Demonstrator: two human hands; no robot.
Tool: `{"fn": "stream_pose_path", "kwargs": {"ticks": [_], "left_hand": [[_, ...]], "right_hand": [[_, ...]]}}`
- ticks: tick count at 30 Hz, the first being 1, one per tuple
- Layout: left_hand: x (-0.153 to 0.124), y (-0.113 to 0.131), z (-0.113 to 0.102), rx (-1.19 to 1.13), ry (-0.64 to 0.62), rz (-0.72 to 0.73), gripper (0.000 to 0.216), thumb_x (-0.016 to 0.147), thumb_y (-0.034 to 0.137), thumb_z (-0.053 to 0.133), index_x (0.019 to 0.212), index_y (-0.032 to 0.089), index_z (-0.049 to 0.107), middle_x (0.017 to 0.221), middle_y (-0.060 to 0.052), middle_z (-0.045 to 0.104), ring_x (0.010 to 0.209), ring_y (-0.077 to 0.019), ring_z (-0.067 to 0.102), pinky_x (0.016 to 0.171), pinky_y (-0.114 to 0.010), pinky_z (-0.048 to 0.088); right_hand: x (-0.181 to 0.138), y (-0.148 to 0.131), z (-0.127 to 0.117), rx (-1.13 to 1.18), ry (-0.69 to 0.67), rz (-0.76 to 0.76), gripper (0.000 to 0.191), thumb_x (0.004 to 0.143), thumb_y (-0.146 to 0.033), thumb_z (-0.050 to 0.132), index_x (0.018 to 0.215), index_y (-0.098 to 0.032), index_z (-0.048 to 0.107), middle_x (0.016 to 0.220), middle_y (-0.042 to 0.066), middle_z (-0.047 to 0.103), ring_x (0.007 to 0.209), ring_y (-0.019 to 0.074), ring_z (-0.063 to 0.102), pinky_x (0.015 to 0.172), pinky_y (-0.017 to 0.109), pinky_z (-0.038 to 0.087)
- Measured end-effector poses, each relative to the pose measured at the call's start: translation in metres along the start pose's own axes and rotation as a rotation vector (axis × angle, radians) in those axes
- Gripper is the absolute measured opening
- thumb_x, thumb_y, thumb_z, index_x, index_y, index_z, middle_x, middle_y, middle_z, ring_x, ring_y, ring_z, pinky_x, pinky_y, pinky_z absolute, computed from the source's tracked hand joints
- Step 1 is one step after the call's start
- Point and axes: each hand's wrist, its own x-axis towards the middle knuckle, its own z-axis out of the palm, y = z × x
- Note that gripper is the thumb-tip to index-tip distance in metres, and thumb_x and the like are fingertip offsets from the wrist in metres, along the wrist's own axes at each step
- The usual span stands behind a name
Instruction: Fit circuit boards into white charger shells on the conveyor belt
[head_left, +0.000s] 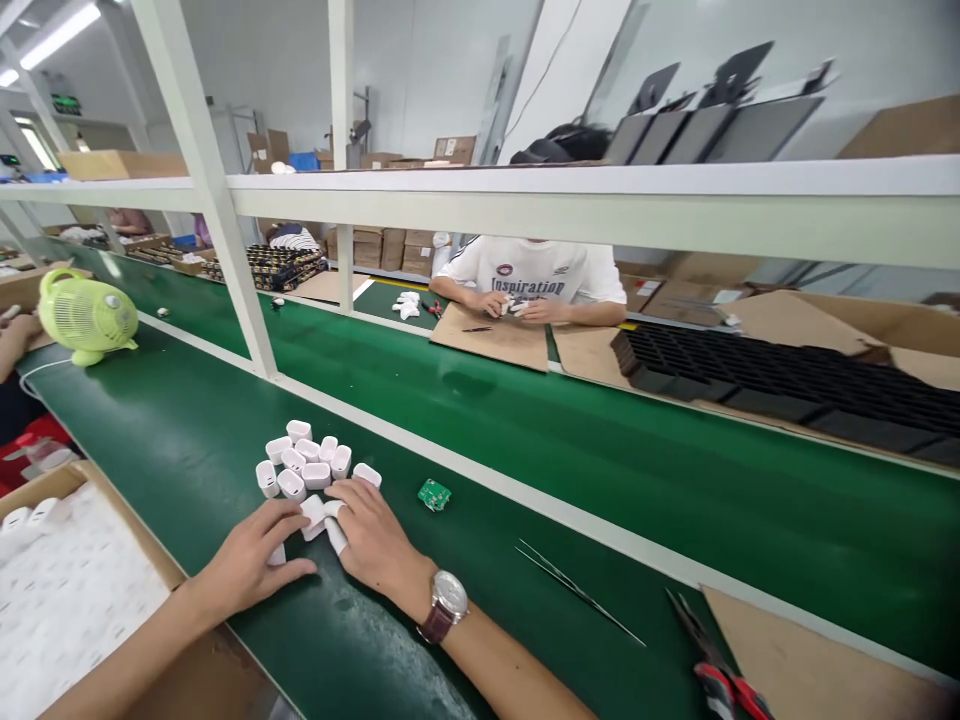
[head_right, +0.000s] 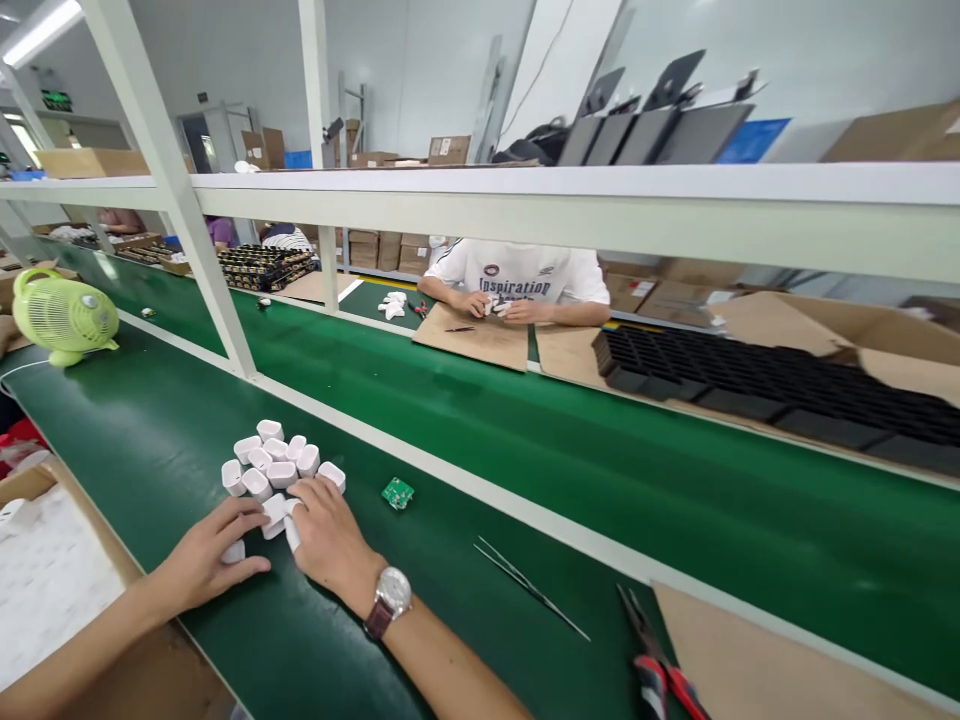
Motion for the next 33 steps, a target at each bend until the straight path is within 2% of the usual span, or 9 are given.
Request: {"fn": "stream_pose_path", "kwargs": {"ticks": [3,6,9,16,19,22,25,27,33], "left_hand": [[-0.012,0.003,0.004,0.118,0.071,-0.090,0.056,0.094,0.066,0.068,0.124,0.019,0.066,0.117,-0.013,0.071,0.102,-0.0293,0.073,0.080,-0.037,0.064],[-0.022,0.004,0.000,0.141,-0.050,-0.102,0.067,0.083,0.074,0.074,0.120,0.020,0.068,0.106,-0.011,0.073,0.092,-0.0302,0.071,0.072,-0.039,0.063],[-0.021,0.008,-0.007,0.035,-0.143,-0.129,0.050,0.089,0.061,0.076,0.119,0.022,0.068,0.104,-0.009,0.073,0.092,-0.0291,0.069,0.078,-0.041,0.062],[-0.001,0.009,0.001,-0.265,-0.045,-0.425,0.044,0.088,0.040,0.084,0.121,0.025,0.060,0.117,-0.006,0.071,0.094,-0.0233,0.071,0.083,-0.035,0.062],[0.000,0.003,0.011,-0.222,-0.046,-0.377,0.057,0.089,0.040,0.083,0.136,0.025,0.054,0.128,-0.011,0.067,0.111,-0.0282,0.070,0.095,-0.041,0.061],[-0.004,-0.005,0.013,-0.055,0.013,-0.300,0.099,0.075,0.057,0.091,0.154,0.025,0.041,0.155,-0.022,0.048,0.141,-0.0434,0.051,0.114,-0.062,0.047],[-0.004,-0.021,0.013,0.061,0.021,-0.298,0.147,0.052,0.071,0.096,0.167,0.026,0.018,0.170,-0.028,0.022,0.155,-0.0569,0.023,0.118,-0.078,0.031],[0.003,-0.032,0.017,0.073,-0.016,-0.273,0.160,0.047,0.074,0.096,0.170,0.025,0.007,0.173,-0.029,0.013,0.157,-0.0587,0.014,0.119,-0.081,0.025],[0.041,-0.053,0.044,0.050,-0.112,-0.221,0.159,0.045,0.083,0.091,0.169,0.024,0.011,0.172,-0.029,0.018,0.157,-0.0577,0.015,0.119,-0.082,0.019]], "right_hand": [[-0.006,0.006,-0.009,-0.011,0.038,0.017,0.017,0.100,-0.015,0.057,0.113,-0.015,0.068,0.128,0.016,0.068,0.128,0.0307,0.058,0.117,0.057,0.047],[-0.008,0.007,-0.017,-0.068,-0.007,-0.012,0.014,0.098,-0.015,0.060,0.107,-0.014,0.070,0.134,0.017,0.065,0.134,0.0341,0.053,0.117,0.059,0.046],[-0.001,0.005,-0.013,-0.159,-0.151,-0.116,0.019,0.090,-0.005,0.060,0.098,-0.016,0.072,0.137,0.015,0.065,0.138,0.0359,0.049,0.119,0.059,0.043],[0.037,0.016,0.019,-0.210,-0.158,-0.210,0.025,0.089,0.000,0.057,0.081,-0.020,0.070,0.093,0.010,0.072,0.096,0.0295,0.063,0.097,0.051,0.051],[0.044,0.028,0.011,-0.165,-0.158,-0.144,0.027,0.090,-0.001,0.052,0.084,-0.020,0.070,0.094,0.010,0.072,0.097,0.0290,0.064,0.094,0.050,0.050],[0.028,0.039,-0.010,-0.113,-0.157,-0.002,0.015,0.098,-0.019,0.058,0.106,-0.019,0.070,0.131,0.015,0.066,0.122,0.0335,0.060,0.099,0.053,0.051],[-0.002,0.052,-0.019,-0.062,-0.176,0.145,0.069,0.086,-0.049,0.080,0.142,-0.018,0.053,0.166,0.020,0.033,0.151,0.0418,0.037,0.113,0.059,0.046],[-0.019,0.062,-0.008,-0.042,-0.218,0.182,0.103,0.074,-0.050,0.088,0.157,-0.019,0.035,0.173,0.023,0.017,0.157,0.0455,0.025,0.118,0.063,0.041],[-0.008,0.084,0.054,0.080,-0.136,0.208,0.115,0.083,-0.040,0.077,0.167,-0.026,0.000,0.171,0.022,0.022,0.154,0.0424,0.036,0.110,0.053,0.054]]}}
